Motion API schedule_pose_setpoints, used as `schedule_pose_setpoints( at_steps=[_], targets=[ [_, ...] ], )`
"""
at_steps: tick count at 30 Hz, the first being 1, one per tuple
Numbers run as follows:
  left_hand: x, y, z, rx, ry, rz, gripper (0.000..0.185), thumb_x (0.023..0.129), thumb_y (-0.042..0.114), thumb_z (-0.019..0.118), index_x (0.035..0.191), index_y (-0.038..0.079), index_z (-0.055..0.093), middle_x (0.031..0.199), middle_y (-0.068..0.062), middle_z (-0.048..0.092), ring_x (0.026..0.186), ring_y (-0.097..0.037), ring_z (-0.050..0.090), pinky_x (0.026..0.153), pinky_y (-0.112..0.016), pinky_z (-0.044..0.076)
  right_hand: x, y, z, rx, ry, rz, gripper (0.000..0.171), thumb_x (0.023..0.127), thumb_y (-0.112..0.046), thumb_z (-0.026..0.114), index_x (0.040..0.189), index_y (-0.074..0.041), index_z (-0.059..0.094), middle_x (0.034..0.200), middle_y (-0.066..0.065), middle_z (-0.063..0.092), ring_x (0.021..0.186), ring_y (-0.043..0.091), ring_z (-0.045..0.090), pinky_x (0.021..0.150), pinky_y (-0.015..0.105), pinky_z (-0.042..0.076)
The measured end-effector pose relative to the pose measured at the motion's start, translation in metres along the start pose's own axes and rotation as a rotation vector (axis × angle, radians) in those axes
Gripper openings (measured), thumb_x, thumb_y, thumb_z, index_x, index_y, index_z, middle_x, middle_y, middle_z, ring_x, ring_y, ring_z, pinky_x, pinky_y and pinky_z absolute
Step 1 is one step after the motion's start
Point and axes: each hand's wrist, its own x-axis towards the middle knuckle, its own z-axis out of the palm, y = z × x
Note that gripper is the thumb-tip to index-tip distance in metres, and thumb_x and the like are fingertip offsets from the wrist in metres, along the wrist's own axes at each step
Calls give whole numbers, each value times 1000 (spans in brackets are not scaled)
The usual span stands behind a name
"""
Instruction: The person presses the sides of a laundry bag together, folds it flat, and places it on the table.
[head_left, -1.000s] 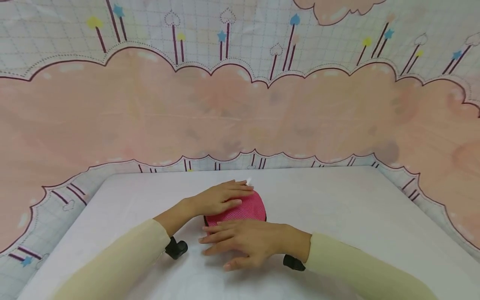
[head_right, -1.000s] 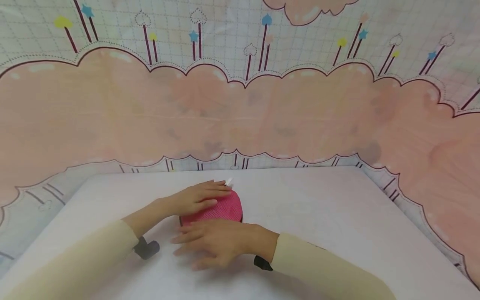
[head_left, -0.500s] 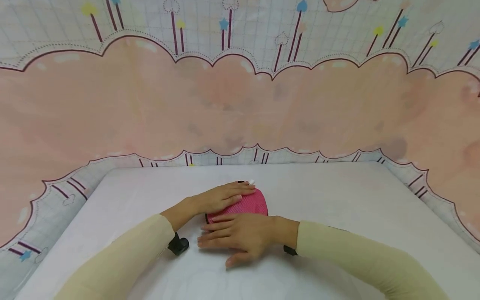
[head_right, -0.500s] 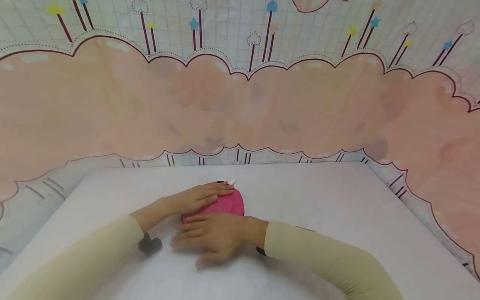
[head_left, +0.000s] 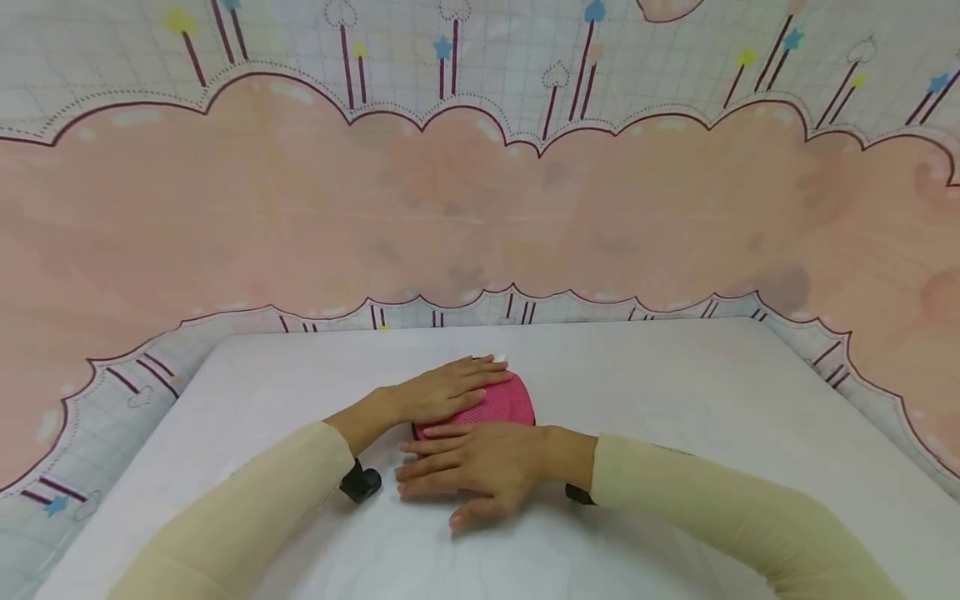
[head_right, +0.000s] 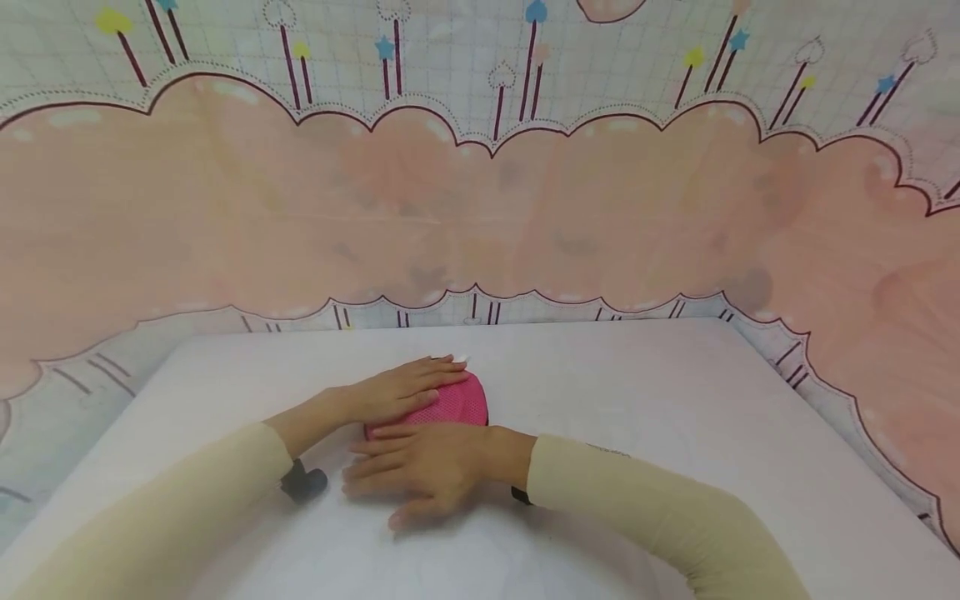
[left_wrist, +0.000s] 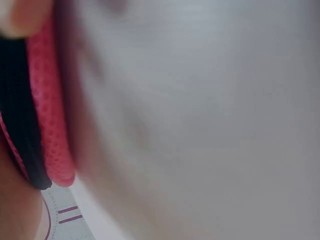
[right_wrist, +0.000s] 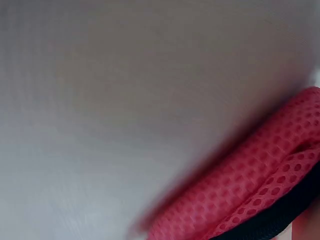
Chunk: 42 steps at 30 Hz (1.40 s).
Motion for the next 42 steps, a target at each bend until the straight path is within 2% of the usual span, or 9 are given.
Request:
schedule_pose_setpoints(
  at_steps=[7, 10, 15, 21, 25, 33, 36, 38, 42],
  targets=[
    [7, -3, -16, 1, 122, 46, 44, 102, 20, 42, 145, 10, 42, 151, -6, 36, 142, -27, 20, 114, -48, 10, -7, 1, -10, -52, 14, 21, 67, 97, -56, 33, 153, -20, 25, 158, -2, 15, 145, 22, 0, 115, 38, 2],
    [9, -3, -16, 7, 84, 42, 44, 102, 24, 40, 145, 11, 42, 151, -5, 36, 143, -26, 20, 114, -49, 10, -9, 3, -10, -54, 11, 48, 69, 97, -56, 34, 153, -19, 24, 158, -1, 15, 145, 22, 0, 115, 38, 1],
    [8, -4, -1, 5, -10, 13, 47, 103, 34, 36, 147, 18, 40, 152, -3, 34, 143, -24, 18, 114, -48, 10, -11, 2, -1, -21, 11, 63, 69, 97, -56, 33, 153, -18, 22, 158, 0, 15, 145, 19, 0, 115, 37, 3],
    [7, 0, 8, -34, -11, 29, 45, 104, 34, 35, 147, 25, 40, 153, -3, 31, 142, -26, 21, 114, -45, 11, -12, -6, 7, -30, 29, 72, 69, 97, -56, 33, 154, -19, 21, 159, -1, 12, 145, 20, -2, 115, 37, 3],
    [7, 1, 6, -14, -28, 53, 44, 104, 33, 33, 147, 26, 39, 154, -4, 30, 142, -29, 21, 114, -47, 12, -11, -8, 7, -41, 22, 81, 69, 97, -57, 32, 154, -19, 21, 159, 0, 11, 145, 20, -4, 115, 37, 2],
    [7, -5, 2, 8, -52, 24, 44, 104, 34, 31, 148, 27, 38, 154, -3, 30, 142, -28, 19, 114, -47, 11, -7, 0, 6, -16, 20, 90, 67, 97, -56, 32, 153, -21, 24, 159, 0, 10, 145, 20, -3, 115, 36, 2],
    [5, -9, 6, -41, -32, 25, 45, 104, 33, 32, 148, 25, 39, 153, -6, 31, 143, -28, 19, 114, -48, 11, -9, 2, 6, 65, 73, 81, 64, 98, -52, 37, 151, -18, 29, 158, 2, 17, 145, 18, 2, 115, 35, 6],
    [4, -11, 7, -84, 6, 15, 45, 104, 31, 33, 148, 23, 38, 153, -6, 32, 143, -25, 19, 114, -48, 12, -12, 3, 3, 115, 133, 68, 62, 97, -47, 42, 149, -15, 35, 156, 4, 23, 145, 18, 8, 115, 35, 9],
    [-5, -7, -5, -98, 145, -49, 46, 104, 25, 38, 149, 18, 36, 153, -5, 32, 142, -23, 21, 113, -49, 15, -24, 1, -14, 101, 236, 80, 59, 97, -44, 47, 146, -12, 41, 153, 8, 31, 143, 17, 18, 114, 34, 15]
  ],
)
